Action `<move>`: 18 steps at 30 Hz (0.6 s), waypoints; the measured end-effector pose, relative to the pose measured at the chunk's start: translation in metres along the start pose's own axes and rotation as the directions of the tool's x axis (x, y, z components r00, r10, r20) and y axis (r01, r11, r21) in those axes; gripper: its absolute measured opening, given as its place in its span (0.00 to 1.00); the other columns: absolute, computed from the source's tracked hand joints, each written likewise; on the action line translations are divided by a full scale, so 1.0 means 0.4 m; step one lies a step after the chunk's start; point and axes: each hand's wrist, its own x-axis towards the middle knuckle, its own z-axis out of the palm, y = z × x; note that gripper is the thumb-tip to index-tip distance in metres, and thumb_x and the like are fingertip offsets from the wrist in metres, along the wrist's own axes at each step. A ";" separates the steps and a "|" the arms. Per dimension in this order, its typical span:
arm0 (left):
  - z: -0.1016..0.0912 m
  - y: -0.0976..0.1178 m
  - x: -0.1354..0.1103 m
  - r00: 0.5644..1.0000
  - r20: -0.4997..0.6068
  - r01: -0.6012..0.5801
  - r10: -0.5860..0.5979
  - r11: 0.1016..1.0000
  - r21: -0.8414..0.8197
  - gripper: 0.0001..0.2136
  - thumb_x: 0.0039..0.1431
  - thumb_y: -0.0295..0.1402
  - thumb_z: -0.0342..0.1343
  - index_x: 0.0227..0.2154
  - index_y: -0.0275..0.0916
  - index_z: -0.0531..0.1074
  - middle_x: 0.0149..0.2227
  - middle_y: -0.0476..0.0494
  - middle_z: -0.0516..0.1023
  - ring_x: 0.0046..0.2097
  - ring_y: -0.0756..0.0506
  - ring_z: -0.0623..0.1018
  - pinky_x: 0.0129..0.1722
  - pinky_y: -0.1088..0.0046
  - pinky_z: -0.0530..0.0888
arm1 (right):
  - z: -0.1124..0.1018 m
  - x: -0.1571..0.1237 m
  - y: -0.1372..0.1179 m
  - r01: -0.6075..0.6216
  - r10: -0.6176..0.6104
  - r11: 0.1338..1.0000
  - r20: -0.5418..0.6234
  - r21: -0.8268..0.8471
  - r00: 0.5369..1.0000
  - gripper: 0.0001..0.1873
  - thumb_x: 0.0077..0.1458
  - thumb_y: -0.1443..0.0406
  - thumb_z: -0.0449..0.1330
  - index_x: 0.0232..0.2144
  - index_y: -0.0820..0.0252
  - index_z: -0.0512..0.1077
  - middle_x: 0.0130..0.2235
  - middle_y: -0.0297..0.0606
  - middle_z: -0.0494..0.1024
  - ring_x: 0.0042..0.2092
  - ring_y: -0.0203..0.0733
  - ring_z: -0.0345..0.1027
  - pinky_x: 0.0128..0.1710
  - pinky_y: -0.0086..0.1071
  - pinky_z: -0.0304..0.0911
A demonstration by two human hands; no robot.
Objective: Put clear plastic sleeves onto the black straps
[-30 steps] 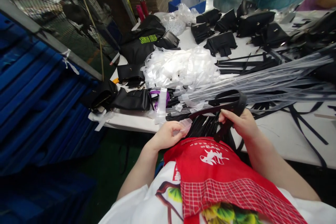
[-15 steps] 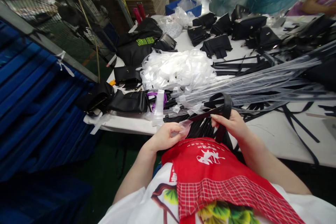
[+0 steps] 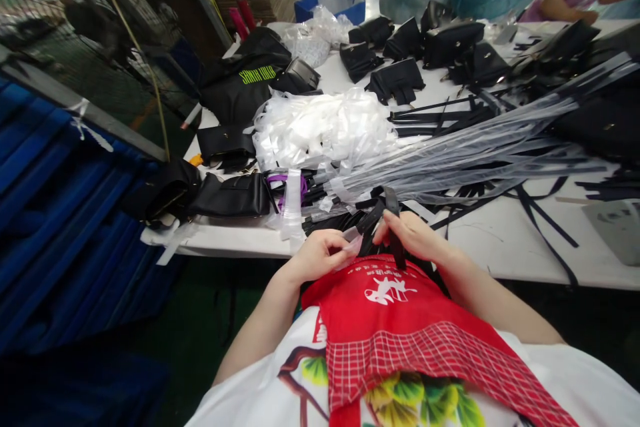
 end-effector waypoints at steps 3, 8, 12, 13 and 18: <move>0.006 -0.019 -0.004 0.999 0.024 0.041 -0.040 0.998 -0.039 0.13 0.59 0.39 0.57 0.25 0.37 0.80 0.26 0.44 0.76 0.28 0.49 0.74 0.28 0.75 0.68 | -0.039 -0.016 -0.015 0.080 -0.042 0.988 -0.272 0.128 0.961 0.43 0.56 0.34 0.41 0.24 0.61 0.79 0.20 0.42 0.76 0.22 0.39 0.69 0.22 0.30 0.63; 0.015 -0.026 -0.004 0.995 0.101 -0.005 0.010 0.999 -0.052 0.15 0.62 0.40 0.55 0.25 0.37 0.79 0.26 0.44 0.76 0.30 0.48 0.75 0.32 0.74 0.69 | -0.040 -0.018 -0.075 0.386 -0.074 0.874 -0.706 0.293 0.704 0.40 0.54 0.33 0.43 0.17 0.57 0.72 0.14 0.40 0.69 0.16 0.38 0.63 0.15 0.32 0.56; 0.019 -0.015 0.000 0.981 0.189 -0.041 0.049 0.998 -0.045 0.15 0.64 0.40 0.53 0.29 0.37 0.79 0.30 0.43 0.77 0.33 0.48 0.75 0.36 0.74 0.70 | -0.007 -0.008 -0.096 0.426 -0.111 0.868 -0.736 0.256 0.668 0.38 0.53 0.33 0.43 0.16 0.56 0.68 0.15 0.40 0.67 0.16 0.38 0.62 0.15 0.33 0.56; 0.020 -0.013 0.002 0.977 0.204 -0.047 0.056 0.998 -0.048 0.15 0.64 0.40 0.53 0.29 0.37 0.79 0.30 0.43 0.77 0.33 0.48 0.75 0.36 0.74 0.70 | 0.000 -0.005 -0.095 0.413 -0.116 0.880 -0.736 0.235 0.667 0.39 0.53 0.32 0.42 0.17 0.55 0.67 0.15 0.40 0.67 0.16 0.39 0.63 0.15 0.33 0.57; 0.024 -0.016 0.004 0.969 0.234 -0.055 0.074 0.995 -0.088 0.14 0.62 0.40 0.56 0.27 0.37 0.79 0.29 0.45 0.77 0.32 0.49 0.75 0.34 0.76 0.69 | 0.015 0.007 -0.078 0.411 -0.161 0.896 -0.736 0.171 0.658 0.39 0.51 0.31 0.41 0.17 0.55 0.66 0.16 0.38 0.67 0.18 0.39 0.64 0.17 0.33 0.60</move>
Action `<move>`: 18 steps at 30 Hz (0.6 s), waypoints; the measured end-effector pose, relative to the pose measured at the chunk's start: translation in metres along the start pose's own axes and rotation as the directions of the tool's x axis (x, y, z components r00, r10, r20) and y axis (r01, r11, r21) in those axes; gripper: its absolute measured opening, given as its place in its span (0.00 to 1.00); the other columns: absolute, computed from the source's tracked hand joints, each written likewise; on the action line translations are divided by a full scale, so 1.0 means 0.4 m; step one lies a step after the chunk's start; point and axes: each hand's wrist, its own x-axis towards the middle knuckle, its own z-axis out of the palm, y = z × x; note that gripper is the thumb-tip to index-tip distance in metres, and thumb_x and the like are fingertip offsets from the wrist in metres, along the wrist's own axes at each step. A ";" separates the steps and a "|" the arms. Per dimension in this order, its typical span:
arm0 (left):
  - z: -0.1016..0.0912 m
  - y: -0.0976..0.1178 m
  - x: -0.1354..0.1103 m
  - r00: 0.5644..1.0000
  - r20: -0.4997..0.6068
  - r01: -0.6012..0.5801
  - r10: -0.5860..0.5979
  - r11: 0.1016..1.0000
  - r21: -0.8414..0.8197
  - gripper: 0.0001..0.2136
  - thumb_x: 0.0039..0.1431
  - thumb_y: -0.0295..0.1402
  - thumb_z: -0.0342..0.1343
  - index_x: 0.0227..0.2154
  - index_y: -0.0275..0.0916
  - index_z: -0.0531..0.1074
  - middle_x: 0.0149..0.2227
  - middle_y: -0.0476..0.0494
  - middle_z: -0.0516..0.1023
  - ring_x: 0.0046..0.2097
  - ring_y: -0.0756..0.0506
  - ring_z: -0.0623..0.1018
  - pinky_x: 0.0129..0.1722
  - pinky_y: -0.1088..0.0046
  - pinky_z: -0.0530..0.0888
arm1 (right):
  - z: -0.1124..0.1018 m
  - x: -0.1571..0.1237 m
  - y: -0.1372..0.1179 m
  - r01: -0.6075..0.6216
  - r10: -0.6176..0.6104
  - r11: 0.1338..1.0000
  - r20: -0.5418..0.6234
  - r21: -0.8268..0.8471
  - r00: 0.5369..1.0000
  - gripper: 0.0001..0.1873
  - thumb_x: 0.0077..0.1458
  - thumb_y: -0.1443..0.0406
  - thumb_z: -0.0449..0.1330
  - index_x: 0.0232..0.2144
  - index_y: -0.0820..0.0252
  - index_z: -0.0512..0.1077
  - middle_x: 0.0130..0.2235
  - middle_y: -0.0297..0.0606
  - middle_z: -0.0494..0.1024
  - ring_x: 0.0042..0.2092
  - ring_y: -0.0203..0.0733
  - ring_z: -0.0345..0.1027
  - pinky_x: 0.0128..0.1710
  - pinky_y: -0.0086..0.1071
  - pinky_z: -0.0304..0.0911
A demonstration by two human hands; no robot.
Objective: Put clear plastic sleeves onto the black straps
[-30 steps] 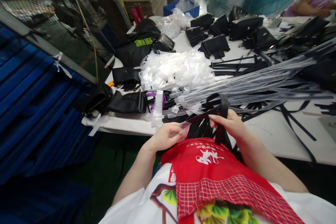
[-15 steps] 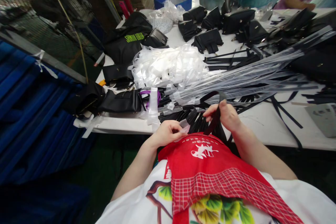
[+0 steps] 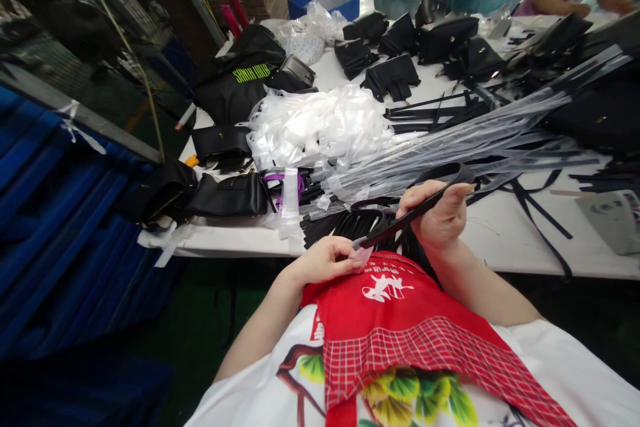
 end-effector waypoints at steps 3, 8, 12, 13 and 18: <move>0.000 -0.002 -0.003 1.000 0.005 0.006 -0.006 0.999 -0.048 0.14 0.61 0.40 0.56 0.28 0.35 0.78 0.30 0.44 0.77 0.32 0.48 0.75 0.33 0.75 0.69 | -0.002 0.003 0.007 0.005 -0.005 1.000 0.009 -0.003 1.000 0.39 0.51 0.31 0.42 0.17 0.55 0.66 0.16 0.38 0.67 0.18 0.39 0.65 0.17 0.33 0.60; -0.005 0.004 -0.007 1.000 0.013 0.021 -0.019 0.989 -0.145 0.17 0.62 0.42 0.55 0.29 0.33 0.78 0.30 0.42 0.77 0.33 0.48 0.75 0.35 0.74 0.70 | -0.012 0.002 0.024 -0.032 0.033 0.999 0.105 -0.011 0.994 0.39 0.54 0.33 0.41 0.18 0.57 0.68 0.16 0.39 0.69 0.18 0.39 0.66 0.17 0.32 0.62; -0.008 0.013 0.003 1.000 -0.009 -0.019 0.018 0.988 -0.154 0.18 0.65 0.42 0.52 0.28 0.32 0.76 0.31 0.42 0.76 0.34 0.48 0.74 0.36 0.74 0.69 | -0.001 -0.023 0.050 -0.038 0.040 0.999 0.206 -0.012 0.978 0.38 0.57 0.36 0.42 0.21 0.59 0.72 0.18 0.38 0.73 0.20 0.38 0.68 0.19 0.30 0.63; -0.008 0.015 0.007 0.999 -0.031 -0.027 0.023 0.992 -0.124 0.18 0.65 0.41 0.51 0.28 0.33 0.76 0.31 0.42 0.75 0.34 0.48 0.74 0.36 0.74 0.68 | 0.003 -0.031 0.059 -0.042 0.047 0.999 0.235 -0.027 0.971 0.38 0.58 0.36 0.42 0.22 0.59 0.73 0.19 0.38 0.73 0.20 0.38 0.68 0.20 0.29 0.63; -0.002 0.020 0.026 0.987 -0.159 -0.017 0.029 0.997 0.074 0.19 0.68 0.39 0.45 0.25 0.35 0.73 0.29 0.45 0.72 0.33 0.48 0.71 0.36 0.73 0.67 | 0.006 -0.050 0.098 0.029 0.051 0.976 0.359 -0.215 0.932 0.37 0.61 0.39 0.42 0.24 0.59 0.74 0.22 0.38 0.75 0.24 0.37 0.68 0.24 0.29 0.63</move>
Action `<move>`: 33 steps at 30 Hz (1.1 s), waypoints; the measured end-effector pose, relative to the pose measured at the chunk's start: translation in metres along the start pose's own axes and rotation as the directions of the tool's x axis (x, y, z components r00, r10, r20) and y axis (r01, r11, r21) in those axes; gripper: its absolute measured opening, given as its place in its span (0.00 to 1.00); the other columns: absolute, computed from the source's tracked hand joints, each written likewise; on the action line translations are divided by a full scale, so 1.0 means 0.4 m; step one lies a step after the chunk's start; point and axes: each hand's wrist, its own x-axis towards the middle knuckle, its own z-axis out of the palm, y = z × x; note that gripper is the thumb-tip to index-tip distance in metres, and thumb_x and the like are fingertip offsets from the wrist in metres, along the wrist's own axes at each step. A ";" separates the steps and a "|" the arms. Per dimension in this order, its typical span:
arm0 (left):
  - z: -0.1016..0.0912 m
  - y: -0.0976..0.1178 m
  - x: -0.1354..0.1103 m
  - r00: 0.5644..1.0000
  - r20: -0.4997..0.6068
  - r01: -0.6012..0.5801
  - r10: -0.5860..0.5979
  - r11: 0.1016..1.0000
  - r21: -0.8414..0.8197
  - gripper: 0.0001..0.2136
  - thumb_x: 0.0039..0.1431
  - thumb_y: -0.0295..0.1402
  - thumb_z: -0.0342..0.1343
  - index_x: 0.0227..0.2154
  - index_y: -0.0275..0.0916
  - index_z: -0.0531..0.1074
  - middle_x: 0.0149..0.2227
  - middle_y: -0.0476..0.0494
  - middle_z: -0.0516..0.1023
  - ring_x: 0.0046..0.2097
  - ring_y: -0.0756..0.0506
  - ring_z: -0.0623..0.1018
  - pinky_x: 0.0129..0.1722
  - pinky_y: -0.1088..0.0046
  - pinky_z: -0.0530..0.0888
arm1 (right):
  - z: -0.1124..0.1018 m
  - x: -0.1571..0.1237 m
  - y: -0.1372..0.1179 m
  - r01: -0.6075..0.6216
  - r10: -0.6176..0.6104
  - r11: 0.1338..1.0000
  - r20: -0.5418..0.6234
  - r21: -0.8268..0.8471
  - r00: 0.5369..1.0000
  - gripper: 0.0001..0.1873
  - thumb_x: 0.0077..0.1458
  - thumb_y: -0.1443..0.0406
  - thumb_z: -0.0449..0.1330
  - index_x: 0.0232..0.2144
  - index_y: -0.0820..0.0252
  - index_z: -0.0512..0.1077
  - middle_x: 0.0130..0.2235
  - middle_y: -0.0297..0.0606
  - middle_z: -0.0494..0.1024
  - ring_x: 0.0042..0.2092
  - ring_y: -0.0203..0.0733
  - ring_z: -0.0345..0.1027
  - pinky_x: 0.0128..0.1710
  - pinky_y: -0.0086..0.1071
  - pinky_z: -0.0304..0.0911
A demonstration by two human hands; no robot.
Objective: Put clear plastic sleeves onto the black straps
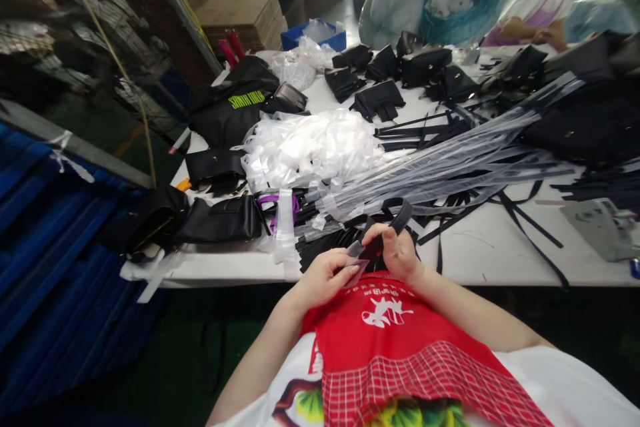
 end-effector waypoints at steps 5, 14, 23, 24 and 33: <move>0.011 -0.005 0.019 0.984 -0.174 0.047 -0.026 0.992 0.117 0.20 0.70 0.39 0.40 0.27 0.37 0.71 0.28 0.44 0.72 0.32 0.47 0.72 0.34 0.72 0.69 | -0.028 0.016 0.025 -0.284 0.287 0.957 0.051 -0.066 0.957 0.39 0.59 0.38 0.44 0.14 0.60 0.69 0.14 0.37 0.68 0.16 0.33 0.61 0.18 0.27 0.56; 0.049 -0.030 0.066 0.964 -0.225 0.128 -0.140 0.989 -0.068 0.19 0.66 0.47 0.45 0.46 0.40 0.74 0.25 0.48 0.75 0.19 0.49 0.70 0.20 0.75 0.69 | -0.053 0.010 0.068 -0.467 0.455 0.871 0.103 0.155 0.884 0.46 0.50 0.30 0.41 0.15 0.64 0.71 0.14 0.36 0.68 0.13 0.29 0.57 0.13 0.24 0.52; 0.049 -0.012 0.136 0.964 0.105 0.265 -0.245 0.915 -0.303 0.26 0.63 0.54 0.47 0.47 0.35 0.72 0.27 0.46 0.76 0.18 0.52 0.70 0.17 0.77 0.67 | -0.115 -0.036 0.035 -0.396 0.397 0.917 -0.239 0.056 0.886 0.43 0.51 0.32 0.44 0.15 0.62 0.72 0.13 0.37 0.69 0.15 0.31 0.61 0.16 0.24 0.56; 0.048 -0.009 0.145 0.951 0.157 0.306 -0.266 0.884 -0.354 0.25 0.62 0.54 0.48 0.45 0.35 0.72 0.27 0.46 0.77 0.17 0.52 0.70 0.17 0.78 0.66 | -0.119 -0.039 0.033 -0.395 0.391 0.918 -0.256 0.037 0.884 0.43 0.52 0.32 0.44 0.14 0.62 0.72 0.13 0.38 0.69 0.15 0.31 0.62 0.17 0.25 0.56; 0.015 -0.005 0.182 0.911 0.369 0.375 -0.186 0.748 -0.548 0.24 0.60 0.52 0.54 0.38 0.32 0.75 0.33 0.38 0.81 0.29 0.48 0.79 0.32 0.75 0.73 | -0.177 -0.059 0.033 -0.391 0.370 0.918 -0.500 0.066 0.783 0.40 0.52 0.34 0.49 0.13 0.62 0.71 0.12 0.39 0.69 0.15 0.33 0.62 0.16 0.25 0.57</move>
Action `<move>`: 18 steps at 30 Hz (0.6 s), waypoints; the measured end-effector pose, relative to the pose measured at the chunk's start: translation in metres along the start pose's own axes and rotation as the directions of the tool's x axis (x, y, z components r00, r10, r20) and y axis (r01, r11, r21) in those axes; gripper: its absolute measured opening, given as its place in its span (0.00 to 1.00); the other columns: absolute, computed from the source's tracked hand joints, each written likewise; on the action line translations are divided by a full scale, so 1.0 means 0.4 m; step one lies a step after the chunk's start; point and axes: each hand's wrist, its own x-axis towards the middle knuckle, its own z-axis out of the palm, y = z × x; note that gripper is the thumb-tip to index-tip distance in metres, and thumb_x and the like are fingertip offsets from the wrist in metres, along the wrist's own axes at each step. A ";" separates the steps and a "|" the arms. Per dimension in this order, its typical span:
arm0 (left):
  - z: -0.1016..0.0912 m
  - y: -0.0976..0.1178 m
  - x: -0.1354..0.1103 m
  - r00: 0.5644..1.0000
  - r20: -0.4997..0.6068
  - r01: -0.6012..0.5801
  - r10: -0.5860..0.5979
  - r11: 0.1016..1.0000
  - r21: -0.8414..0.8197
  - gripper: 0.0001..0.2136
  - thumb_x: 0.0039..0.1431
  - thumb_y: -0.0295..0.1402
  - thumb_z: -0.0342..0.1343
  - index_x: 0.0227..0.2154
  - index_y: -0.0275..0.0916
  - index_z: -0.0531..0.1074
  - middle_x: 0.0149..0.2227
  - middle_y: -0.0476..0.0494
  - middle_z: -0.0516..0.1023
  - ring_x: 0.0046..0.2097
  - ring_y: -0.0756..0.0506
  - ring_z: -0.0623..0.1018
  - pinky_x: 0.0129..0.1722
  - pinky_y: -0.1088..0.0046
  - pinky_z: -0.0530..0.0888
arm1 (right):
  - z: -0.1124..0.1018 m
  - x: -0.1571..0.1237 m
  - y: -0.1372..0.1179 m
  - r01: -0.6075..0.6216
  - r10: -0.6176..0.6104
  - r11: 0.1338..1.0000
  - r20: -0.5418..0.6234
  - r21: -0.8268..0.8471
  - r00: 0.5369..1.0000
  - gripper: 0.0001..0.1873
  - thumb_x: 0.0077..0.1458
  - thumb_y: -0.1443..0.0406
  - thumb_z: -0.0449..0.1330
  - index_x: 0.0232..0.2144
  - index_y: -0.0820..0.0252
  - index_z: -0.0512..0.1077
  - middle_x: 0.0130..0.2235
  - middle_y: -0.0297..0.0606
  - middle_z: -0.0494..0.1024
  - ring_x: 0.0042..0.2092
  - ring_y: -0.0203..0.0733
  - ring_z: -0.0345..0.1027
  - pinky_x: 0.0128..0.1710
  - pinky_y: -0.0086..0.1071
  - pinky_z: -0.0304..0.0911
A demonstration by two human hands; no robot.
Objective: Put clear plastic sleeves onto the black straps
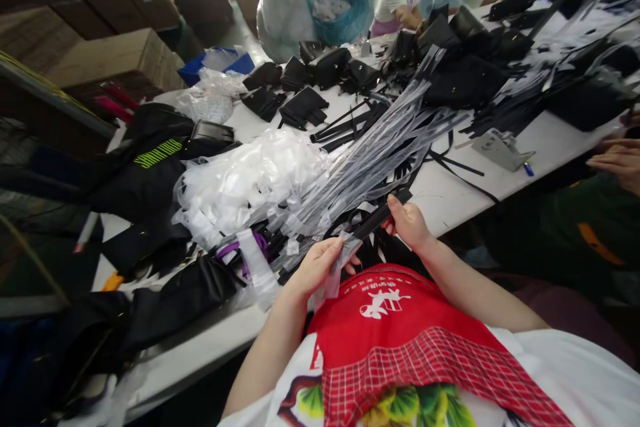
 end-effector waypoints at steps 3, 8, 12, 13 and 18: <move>-0.005 0.005 -0.011 0.999 0.004 -0.039 0.039 0.995 0.093 0.23 0.62 0.51 0.52 0.38 0.32 0.75 0.35 0.38 0.81 0.31 0.47 0.79 0.34 0.74 0.73 | -0.019 0.009 -0.004 0.016 -0.016 1.000 -0.049 0.013 0.999 0.39 0.52 0.35 0.51 0.13 0.62 0.71 0.12 0.39 0.69 0.14 0.33 0.61 0.15 0.25 0.56; 0.002 0.012 -0.033 0.998 0.039 -0.054 0.047 0.977 0.206 0.22 0.65 0.50 0.48 0.38 0.34 0.75 0.37 0.40 0.81 0.35 0.47 0.79 0.35 0.74 0.74 | -0.030 0.019 -0.019 0.044 -0.043 0.999 -0.050 0.017 0.998 0.39 0.53 0.36 0.50 0.13 0.62 0.70 0.13 0.40 0.70 0.15 0.33 0.61 0.15 0.26 0.56; 0.008 0.009 -0.044 0.999 0.014 -0.040 0.038 0.974 0.224 0.23 0.64 0.52 0.47 0.40 0.34 0.75 0.37 0.39 0.80 0.35 0.45 0.79 0.35 0.73 0.75 | -0.027 0.019 -0.030 0.051 -0.051 0.998 0.011 -0.026 0.999 0.39 0.52 0.34 0.49 0.13 0.61 0.70 0.14 0.41 0.71 0.15 0.35 0.62 0.15 0.27 0.56; 0.011 0.008 -0.043 0.999 0.008 -0.041 0.041 0.975 0.220 0.24 0.64 0.52 0.47 0.41 0.34 0.75 0.37 0.39 0.80 0.35 0.45 0.79 0.35 0.72 0.75 | -0.022 0.014 -0.031 0.059 -0.058 0.997 0.031 -0.042 0.998 0.40 0.52 0.34 0.49 0.13 0.61 0.70 0.14 0.41 0.71 0.15 0.35 0.62 0.15 0.27 0.56; 0.023 -0.001 -0.024 0.985 -0.116 -0.088 0.130 0.947 0.310 0.23 0.65 0.51 0.46 0.41 0.34 0.74 0.33 0.41 0.80 0.31 0.46 0.79 0.32 0.72 0.75 | 0.048 -0.022 -0.015 0.138 -0.103 0.983 0.265 -0.119 0.959 0.40 0.54 0.35 0.46 0.12 0.60 0.71 0.13 0.40 0.70 0.17 0.35 0.63 0.18 0.28 0.57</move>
